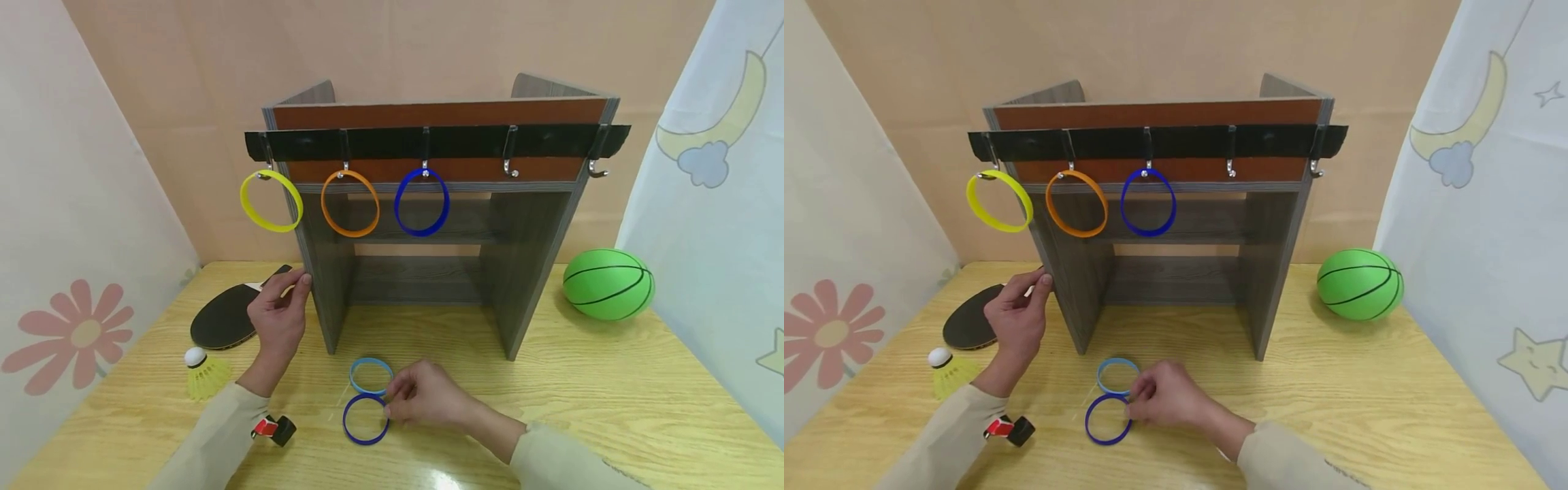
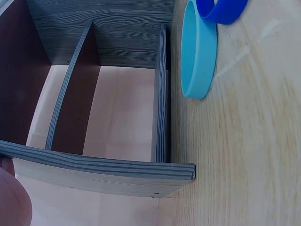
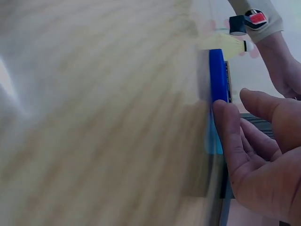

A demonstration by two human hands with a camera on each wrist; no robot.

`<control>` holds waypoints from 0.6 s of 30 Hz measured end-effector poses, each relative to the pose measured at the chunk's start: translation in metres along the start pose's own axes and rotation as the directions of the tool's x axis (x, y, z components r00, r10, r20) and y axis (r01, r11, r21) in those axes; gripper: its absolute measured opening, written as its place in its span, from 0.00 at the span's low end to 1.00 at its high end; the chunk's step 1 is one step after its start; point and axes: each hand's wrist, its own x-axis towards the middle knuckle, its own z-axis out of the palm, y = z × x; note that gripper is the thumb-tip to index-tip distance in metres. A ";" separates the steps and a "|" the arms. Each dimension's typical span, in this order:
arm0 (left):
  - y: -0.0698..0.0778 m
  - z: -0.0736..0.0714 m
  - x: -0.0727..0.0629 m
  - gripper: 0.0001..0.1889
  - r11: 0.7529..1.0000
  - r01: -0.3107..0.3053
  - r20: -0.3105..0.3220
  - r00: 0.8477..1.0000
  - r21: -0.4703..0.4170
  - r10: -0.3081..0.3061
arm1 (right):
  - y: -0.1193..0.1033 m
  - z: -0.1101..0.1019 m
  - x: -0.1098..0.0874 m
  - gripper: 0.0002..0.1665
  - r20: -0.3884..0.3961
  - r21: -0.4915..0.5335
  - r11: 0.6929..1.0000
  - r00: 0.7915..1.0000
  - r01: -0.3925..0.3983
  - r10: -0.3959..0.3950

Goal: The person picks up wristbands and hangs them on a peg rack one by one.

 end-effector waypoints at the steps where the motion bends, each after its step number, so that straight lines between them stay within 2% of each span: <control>1: 0.000 0.001 0.000 0.06 1.000 -0.001 -0.004 1.000 -0.006 0.001 | 0.001 0.002 0.000 0.08 -0.011 0.006 1.000 1.000 -0.017 0.017; 9: 0.001 0.002 0.001 0.05 1.000 -0.002 -0.008 1.000 -0.013 0.001 | 0.008 0.010 0.002 0.07 -0.081 0.024 0.997 0.994 -0.068 0.070; 18: 0.000 0.000 0.000 0.07 1.000 -0.004 0.002 1.000 0.013 0.004 | 0.012 0.012 0.003 0.07 -0.085 0.077 0.990 0.988 -0.121 0.128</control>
